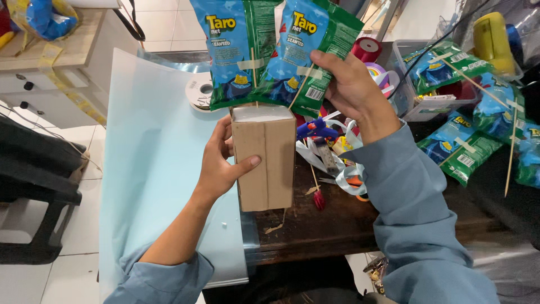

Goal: The person assembles a snack bouquet by attaching snack bags to wooden skewers and inserting them into a foam block inside a cardboard box.

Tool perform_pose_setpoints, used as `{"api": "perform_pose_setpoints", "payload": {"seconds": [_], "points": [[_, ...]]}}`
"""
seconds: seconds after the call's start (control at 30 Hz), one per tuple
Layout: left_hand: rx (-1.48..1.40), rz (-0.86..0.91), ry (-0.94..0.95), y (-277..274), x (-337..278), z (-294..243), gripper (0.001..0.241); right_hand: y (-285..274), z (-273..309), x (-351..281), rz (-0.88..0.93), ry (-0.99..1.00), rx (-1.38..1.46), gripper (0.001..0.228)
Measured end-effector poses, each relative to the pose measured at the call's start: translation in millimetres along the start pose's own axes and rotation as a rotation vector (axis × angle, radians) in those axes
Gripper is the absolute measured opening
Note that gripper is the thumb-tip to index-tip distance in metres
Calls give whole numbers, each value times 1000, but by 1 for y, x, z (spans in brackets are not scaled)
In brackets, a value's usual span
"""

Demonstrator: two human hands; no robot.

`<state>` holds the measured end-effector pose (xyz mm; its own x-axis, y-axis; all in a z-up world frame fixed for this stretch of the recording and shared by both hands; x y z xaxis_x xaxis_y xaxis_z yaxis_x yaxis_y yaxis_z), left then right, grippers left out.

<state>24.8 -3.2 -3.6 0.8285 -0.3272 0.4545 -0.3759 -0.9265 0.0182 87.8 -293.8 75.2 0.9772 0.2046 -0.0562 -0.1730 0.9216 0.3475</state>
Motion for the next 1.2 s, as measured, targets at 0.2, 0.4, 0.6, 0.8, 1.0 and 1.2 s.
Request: {"api": "perform_pose_setpoints", "payload": {"seconds": [0.2,0.4,0.6,0.8,1.0,1.2], "points": [[9,-25,-40,0,0,4,90,5,5,-5,-72,75,47,50],[33,-71,-88,1,0,9,84,7,2,-15,-279,175,-9,112],[23,-30,-82,3,-11,33,76,0,30,-121,-401,-186,-547,34],[27,53,-178,24,-23,35,78,-79,-18,-198,-671,-87,-599,17],[-14,63,-267,33,-26,45,82,-116,-10,-235,-1181,-525,-1239,19],[39,56,-157,31,-24,34,85,-99,45,-220,-1256,-711,-1820,22]]}}
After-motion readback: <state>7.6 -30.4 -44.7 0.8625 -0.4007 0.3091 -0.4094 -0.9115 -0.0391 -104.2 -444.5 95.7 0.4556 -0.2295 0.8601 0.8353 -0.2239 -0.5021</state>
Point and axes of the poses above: each hand's wrist, its own x-axis towards the middle knuckle, its own y-axis out of the palm, z = x × y, the point moved 2 cm from there along x, towards the middle knuckle, and after that the axes turned 11 degrees about y, right-handed, at the moved point
